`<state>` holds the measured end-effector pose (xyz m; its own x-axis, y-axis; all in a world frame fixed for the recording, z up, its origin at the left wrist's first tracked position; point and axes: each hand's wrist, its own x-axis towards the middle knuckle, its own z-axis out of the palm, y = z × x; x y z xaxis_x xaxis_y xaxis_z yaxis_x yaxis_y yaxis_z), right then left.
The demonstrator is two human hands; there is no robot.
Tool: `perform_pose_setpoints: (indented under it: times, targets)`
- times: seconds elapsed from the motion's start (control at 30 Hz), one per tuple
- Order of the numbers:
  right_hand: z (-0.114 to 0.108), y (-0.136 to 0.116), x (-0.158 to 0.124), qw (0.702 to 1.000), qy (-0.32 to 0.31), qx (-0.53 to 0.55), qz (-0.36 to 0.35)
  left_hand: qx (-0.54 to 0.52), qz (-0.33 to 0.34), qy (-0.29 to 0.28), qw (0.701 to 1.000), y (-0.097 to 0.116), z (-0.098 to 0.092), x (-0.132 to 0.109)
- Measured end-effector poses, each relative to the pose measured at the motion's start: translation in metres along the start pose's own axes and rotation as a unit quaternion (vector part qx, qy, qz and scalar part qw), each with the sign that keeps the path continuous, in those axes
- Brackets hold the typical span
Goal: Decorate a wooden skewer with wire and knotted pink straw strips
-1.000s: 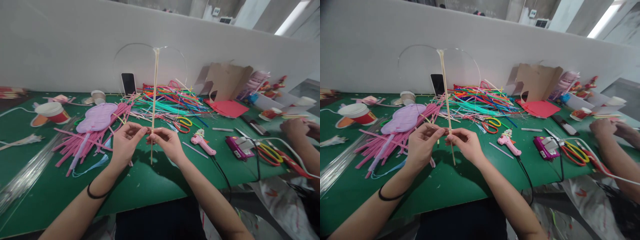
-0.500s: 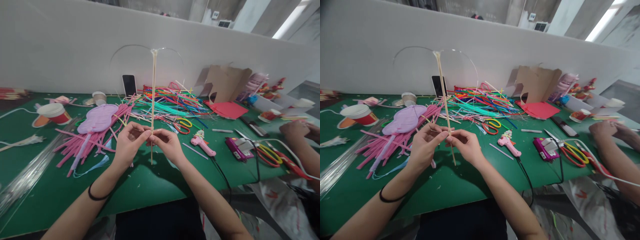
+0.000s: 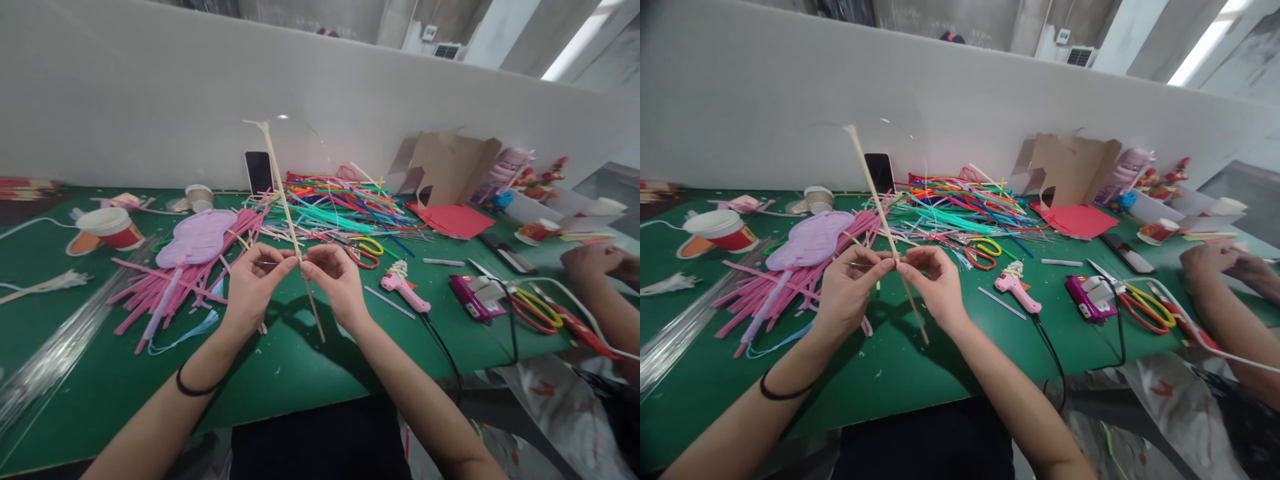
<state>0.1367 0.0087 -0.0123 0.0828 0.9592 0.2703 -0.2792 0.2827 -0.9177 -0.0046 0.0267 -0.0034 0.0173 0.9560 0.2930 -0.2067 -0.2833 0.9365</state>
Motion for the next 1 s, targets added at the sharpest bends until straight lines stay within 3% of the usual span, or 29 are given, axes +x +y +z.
perform_pose_setpoints:
  times: [0.27, 1.0]
  targets:
    - [0.0025, -0.0013, -0.001, 0.999, 0.02, -0.012, -0.044, -0.032, -0.01, -0.005, 0.999, -0.0014, 0.0001, -0.0001]
    - [-0.0009, -0.0051, -0.0013, 0.998, 0.02, -0.027, -0.048, -0.037, -0.012, -0.012, 0.999, -0.0033, -0.0005, -0.0015]
